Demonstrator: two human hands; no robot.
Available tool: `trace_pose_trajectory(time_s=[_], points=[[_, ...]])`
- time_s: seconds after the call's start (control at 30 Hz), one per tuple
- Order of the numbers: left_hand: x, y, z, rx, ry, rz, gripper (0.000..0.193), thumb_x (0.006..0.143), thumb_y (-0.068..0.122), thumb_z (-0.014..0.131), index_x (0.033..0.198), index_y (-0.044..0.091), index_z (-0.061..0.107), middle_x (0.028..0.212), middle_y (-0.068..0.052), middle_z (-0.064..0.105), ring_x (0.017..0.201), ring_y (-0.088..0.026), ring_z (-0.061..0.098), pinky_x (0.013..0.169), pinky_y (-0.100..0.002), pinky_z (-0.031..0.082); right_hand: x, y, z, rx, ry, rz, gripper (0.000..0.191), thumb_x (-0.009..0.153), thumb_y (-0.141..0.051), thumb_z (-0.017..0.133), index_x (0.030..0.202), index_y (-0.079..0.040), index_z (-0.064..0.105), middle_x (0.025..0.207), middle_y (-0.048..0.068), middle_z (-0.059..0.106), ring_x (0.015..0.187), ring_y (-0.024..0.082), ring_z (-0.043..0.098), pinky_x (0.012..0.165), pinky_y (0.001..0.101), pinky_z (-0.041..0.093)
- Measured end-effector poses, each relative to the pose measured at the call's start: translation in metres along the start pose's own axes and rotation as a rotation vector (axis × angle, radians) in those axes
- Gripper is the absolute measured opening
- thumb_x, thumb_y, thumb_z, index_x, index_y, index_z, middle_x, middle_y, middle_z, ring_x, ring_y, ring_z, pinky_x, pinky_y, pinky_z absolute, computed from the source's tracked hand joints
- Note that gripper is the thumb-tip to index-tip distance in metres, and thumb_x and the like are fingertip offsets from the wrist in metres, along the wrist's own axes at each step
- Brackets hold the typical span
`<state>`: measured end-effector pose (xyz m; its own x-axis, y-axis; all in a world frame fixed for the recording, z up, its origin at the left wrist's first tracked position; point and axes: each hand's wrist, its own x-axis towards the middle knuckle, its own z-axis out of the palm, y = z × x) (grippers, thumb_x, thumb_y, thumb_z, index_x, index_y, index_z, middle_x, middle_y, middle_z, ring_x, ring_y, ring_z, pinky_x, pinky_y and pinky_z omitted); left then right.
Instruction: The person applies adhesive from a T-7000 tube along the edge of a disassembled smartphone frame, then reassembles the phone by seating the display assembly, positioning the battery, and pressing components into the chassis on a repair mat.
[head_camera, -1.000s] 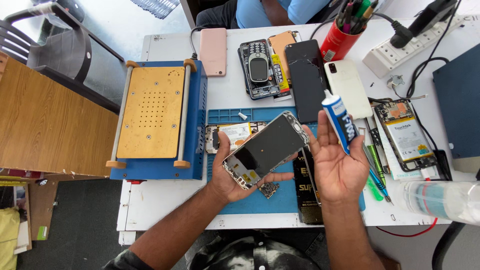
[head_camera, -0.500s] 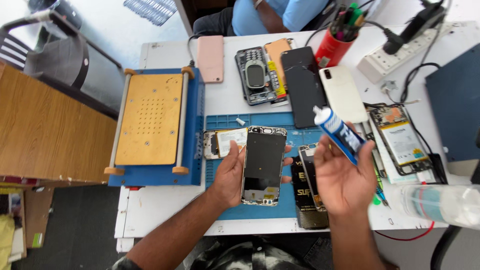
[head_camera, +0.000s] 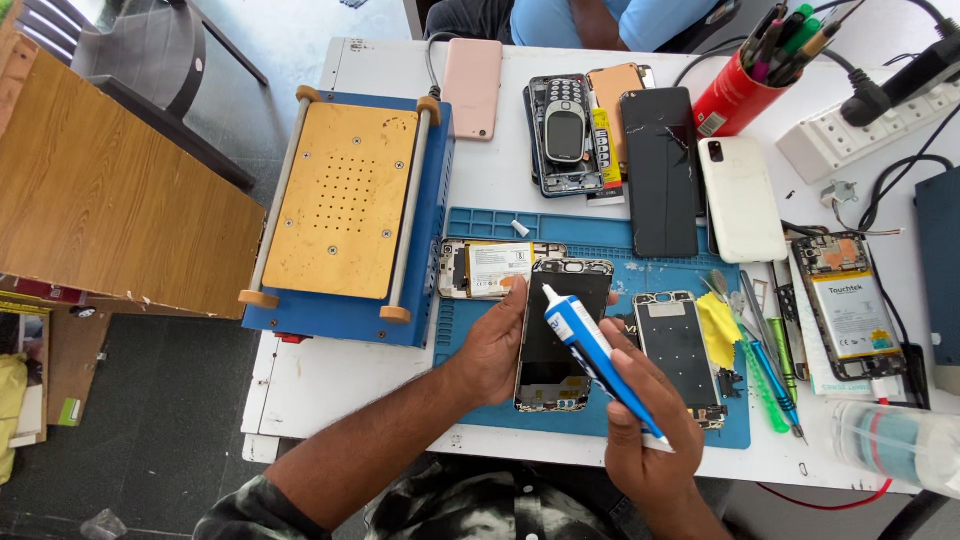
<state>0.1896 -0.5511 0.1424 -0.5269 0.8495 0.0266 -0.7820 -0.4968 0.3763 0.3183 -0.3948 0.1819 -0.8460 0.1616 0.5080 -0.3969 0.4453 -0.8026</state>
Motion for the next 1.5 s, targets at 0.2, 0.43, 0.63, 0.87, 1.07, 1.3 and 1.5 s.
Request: trace_pose_trajectory(time_s=[0.2, 0.43, 0.63, 0.87, 1.07, 1.3, 1.5], points=[[0.043, -0.058, 0.017, -0.004, -0.001, 0.008, 0.075, 0.113, 0.058, 0.016, 0.161, 0.004, 0.035, 0.155, -0.02, 0.049, 0.141, -0.03, 0.053, 0.115, -0.049, 0.05, -0.016, 0.028, -0.063, -0.08, -0.045, -0.041, 0.036, 0.11, -0.023, 0.054, 0.142, -0.005, 0.053, 0.145, 0.026, 0.06, 0.145, 0.042, 0.055, 0.12, 0.0514, 0.049], [0.07, -0.101, 0.022, 0.019, 0.049, -0.015, 0.071, 0.113, 0.058, 0.019, 0.157, 0.006, 0.038, 0.15, -0.02, 0.052, 0.138, -0.031, 0.055, 0.113, -0.051, 0.052, -0.033, 0.05, -0.106, -0.099, -0.038, -0.052, 0.036, 0.111, -0.024, 0.053, 0.143, -0.008, 0.052, 0.147, 0.026, 0.059, 0.146, 0.04, 0.054, 0.123, 0.0541, 0.048], [0.069, -0.126, 0.022, 0.044, 0.073, -0.017, 0.071, 0.112, 0.057, 0.019, 0.155, 0.006, 0.04, 0.148, -0.02, 0.054, 0.138, -0.031, 0.055, 0.113, -0.051, 0.051, -0.054, 0.06, -0.119, -0.109, -0.038, -0.066, 0.036, 0.111, -0.025, 0.052, 0.143, -0.008, 0.052, 0.146, 0.025, 0.06, 0.144, 0.038, 0.056, 0.123, 0.0552, 0.047], [0.046, -0.159, 0.034, 0.143, 0.07, -0.014, 0.073, 0.111, 0.058, 0.016, 0.156, 0.005, 0.039, 0.151, -0.021, 0.052, 0.142, -0.031, 0.053, 0.118, -0.051, 0.048, -0.095, 0.047, -0.129, -0.148, -0.045, -0.054, 0.035, 0.11, -0.026, 0.054, 0.141, -0.009, 0.054, 0.145, 0.024, 0.062, 0.144, 0.039, 0.057, 0.12, 0.0528, 0.049], [0.055, -0.176, 0.031, 0.096, 0.068, -0.013, 0.073, 0.112, 0.057, 0.016, 0.158, 0.004, 0.037, 0.15, -0.021, 0.052, 0.14, -0.033, 0.053, 0.114, -0.053, 0.048, -0.105, 0.058, -0.146, -0.092, -0.039, -0.041, 0.036, 0.112, -0.026, 0.052, 0.143, -0.008, 0.052, 0.147, 0.026, 0.059, 0.145, 0.042, 0.053, 0.12, 0.0529, 0.049], [0.074, -0.18, 0.024, 0.107, 0.063, -0.007, 0.073, 0.111, 0.057, 0.015, 0.157, 0.005, 0.037, 0.152, -0.021, 0.051, 0.142, -0.033, 0.052, 0.117, -0.052, 0.048, -0.098, 0.078, -0.152, -0.109, -0.04, -0.057, 0.036, 0.111, -0.026, 0.053, 0.142, -0.009, 0.054, 0.146, 0.024, 0.061, 0.145, 0.04, 0.056, 0.121, 0.0525, 0.049], [0.071, -0.173, 0.021, 0.147, 0.063, -0.002, 0.073, 0.111, 0.057, 0.014, 0.156, 0.004, 0.038, 0.151, -0.022, 0.051, 0.144, -0.034, 0.05, 0.118, -0.053, 0.048, -0.096, 0.077, -0.146, -0.114, -0.038, -0.05, 0.036, 0.111, -0.026, 0.053, 0.142, -0.008, 0.054, 0.145, 0.025, 0.061, 0.144, 0.04, 0.056, 0.12, 0.0521, 0.049]])
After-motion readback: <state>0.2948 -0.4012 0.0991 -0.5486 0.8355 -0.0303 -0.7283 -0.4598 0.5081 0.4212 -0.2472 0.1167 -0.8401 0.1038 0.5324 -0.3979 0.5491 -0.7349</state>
